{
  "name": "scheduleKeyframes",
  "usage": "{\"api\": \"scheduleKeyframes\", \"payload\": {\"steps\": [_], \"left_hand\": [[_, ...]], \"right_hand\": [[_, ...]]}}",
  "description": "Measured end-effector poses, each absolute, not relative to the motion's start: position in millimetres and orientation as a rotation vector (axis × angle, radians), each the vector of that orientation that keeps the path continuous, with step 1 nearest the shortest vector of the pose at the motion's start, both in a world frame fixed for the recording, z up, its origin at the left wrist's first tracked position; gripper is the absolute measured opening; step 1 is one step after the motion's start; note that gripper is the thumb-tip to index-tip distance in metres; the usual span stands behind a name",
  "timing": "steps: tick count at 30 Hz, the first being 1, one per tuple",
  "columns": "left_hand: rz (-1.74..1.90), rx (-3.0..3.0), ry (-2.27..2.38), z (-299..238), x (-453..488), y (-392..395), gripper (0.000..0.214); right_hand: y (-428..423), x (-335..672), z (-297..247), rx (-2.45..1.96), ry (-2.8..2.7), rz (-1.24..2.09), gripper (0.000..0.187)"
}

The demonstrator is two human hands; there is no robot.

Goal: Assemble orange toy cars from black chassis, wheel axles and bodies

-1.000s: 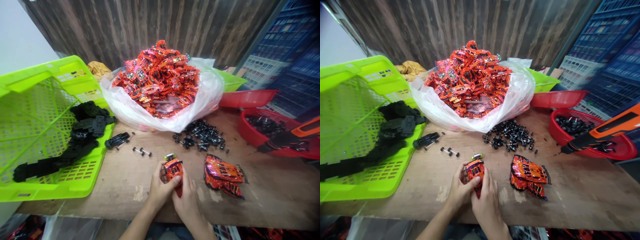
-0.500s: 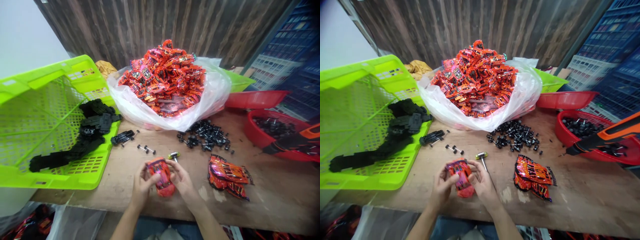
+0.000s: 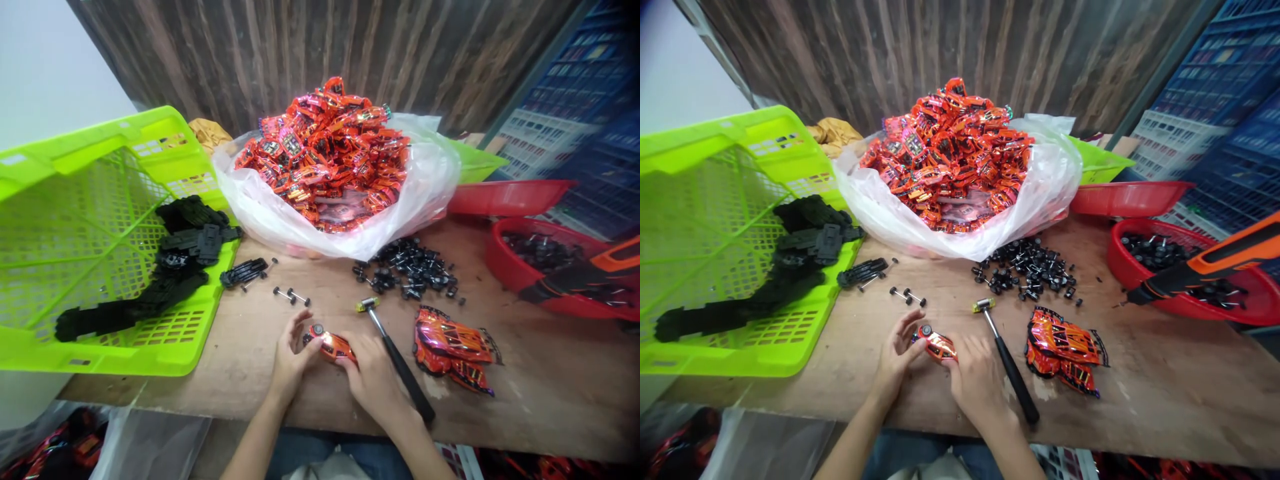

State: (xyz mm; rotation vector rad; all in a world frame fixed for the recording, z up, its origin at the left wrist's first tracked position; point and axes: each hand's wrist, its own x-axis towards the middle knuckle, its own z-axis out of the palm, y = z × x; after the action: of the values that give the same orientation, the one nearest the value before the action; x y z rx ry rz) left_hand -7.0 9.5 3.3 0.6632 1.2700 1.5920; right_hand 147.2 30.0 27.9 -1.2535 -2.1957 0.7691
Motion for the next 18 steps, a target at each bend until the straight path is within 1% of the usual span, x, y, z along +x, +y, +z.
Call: {"api": "scheduleKeyframes", "payload": {"steps": [2, 4, 7, 10, 12, 14, 16, 18], "left_hand": [[1.453, 0.778, 1.352, 2.1, -10.5, 10.2, 0.044], [1.347, 0.827, 1.381, -0.2, -11.7, 10.8, 0.039], [1.321, 0.831, 1.382, -3.4, -10.8, 11.8, 0.041], [1.28, 0.864, 1.365, -4.9, -10.4, 13.0, 0.043], [1.274, 0.87, 1.361, -5.7, -10.4, 13.7, 0.038], [1.285, 0.852, 1.358, -7.2, -10.1, 14.4, 0.029], [1.286, 0.855, 1.336, -9.3, -9.4, 15.3, 0.023], [1.27, 0.894, 1.312, -10.7, -9.0, 16.2, 0.022]], "right_hand": [[31.1, 149.5, 21.4, -1.207, -2.283, 0.705, 0.029], [34.1, 150.4, 16.2, -1.198, -2.244, 0.753, 0.027], [42.3, 144.8, 15.6, -1.348, -2.017, 0.873, 0.02], [50.7, 137.3, 18.9, -1.48, -1.819, 1.019, 0.022], [50.8, 137.4, 19.1, -1.453, -1.81, 1.077, 0.02], [44.2, 141.9, 16.0, -1.375, -1.908, 0.993, 0.015], [33.2, 147.5, 10.6, -1.284, -2.018, 0.785, 0.013], [23.2, 150.7, 5.4, -1.209, -2.061, 0.6, 0.011]]}}
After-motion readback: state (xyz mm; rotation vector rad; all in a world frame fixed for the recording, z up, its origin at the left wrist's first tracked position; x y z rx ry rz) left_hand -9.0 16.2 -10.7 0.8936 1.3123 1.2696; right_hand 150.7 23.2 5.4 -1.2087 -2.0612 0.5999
